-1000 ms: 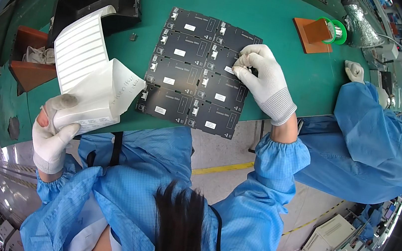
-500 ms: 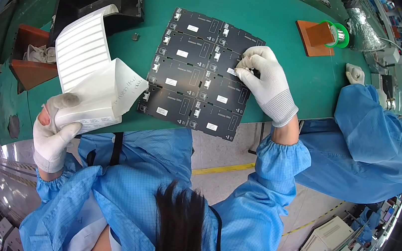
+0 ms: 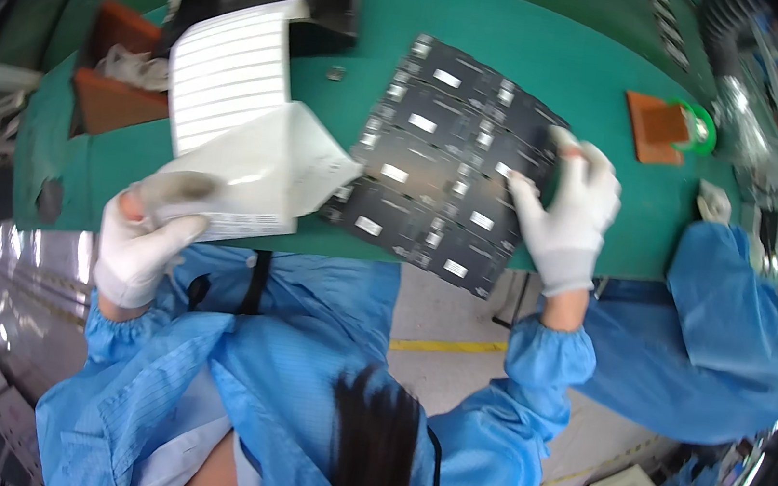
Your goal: Apply protective insulation labels or films to printed circuit boards on an assembly line.
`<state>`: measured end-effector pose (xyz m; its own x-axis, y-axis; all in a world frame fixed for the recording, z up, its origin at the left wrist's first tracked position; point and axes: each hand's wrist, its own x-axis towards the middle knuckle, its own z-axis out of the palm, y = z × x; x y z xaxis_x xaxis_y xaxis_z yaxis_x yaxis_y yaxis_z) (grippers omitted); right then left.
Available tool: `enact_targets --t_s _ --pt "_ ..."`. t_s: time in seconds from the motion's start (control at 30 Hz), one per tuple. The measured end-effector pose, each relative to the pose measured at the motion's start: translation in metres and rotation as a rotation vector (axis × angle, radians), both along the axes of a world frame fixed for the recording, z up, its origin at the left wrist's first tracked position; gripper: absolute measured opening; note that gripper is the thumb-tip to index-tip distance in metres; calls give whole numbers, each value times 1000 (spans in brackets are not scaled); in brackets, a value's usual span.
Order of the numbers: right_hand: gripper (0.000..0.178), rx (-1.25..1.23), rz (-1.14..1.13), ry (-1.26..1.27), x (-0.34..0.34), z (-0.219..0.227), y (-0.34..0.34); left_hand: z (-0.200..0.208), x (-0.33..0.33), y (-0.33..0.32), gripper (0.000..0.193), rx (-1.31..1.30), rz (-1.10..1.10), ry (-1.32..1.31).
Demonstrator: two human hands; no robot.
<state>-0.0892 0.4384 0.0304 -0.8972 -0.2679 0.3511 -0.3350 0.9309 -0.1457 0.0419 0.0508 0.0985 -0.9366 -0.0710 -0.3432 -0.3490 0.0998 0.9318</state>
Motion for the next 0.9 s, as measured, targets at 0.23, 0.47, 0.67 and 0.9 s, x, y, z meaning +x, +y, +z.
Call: enact_targets --t_s 0.23,0.47,0.67,0.9 --pt "32 -544 107 -40 35 39 -59 2 -6 9 37 124 -17 154" --pt "31 -503 638 -52 52 66 -142 2 -6 7 36 -50 -19 228" --pt "28 -438 646 12 52 62 -155 2 -5 7 34 -42 17 208" --pt "29 -353 613 189 56 58 -157 3 -7 8 34 -69 -16 239"
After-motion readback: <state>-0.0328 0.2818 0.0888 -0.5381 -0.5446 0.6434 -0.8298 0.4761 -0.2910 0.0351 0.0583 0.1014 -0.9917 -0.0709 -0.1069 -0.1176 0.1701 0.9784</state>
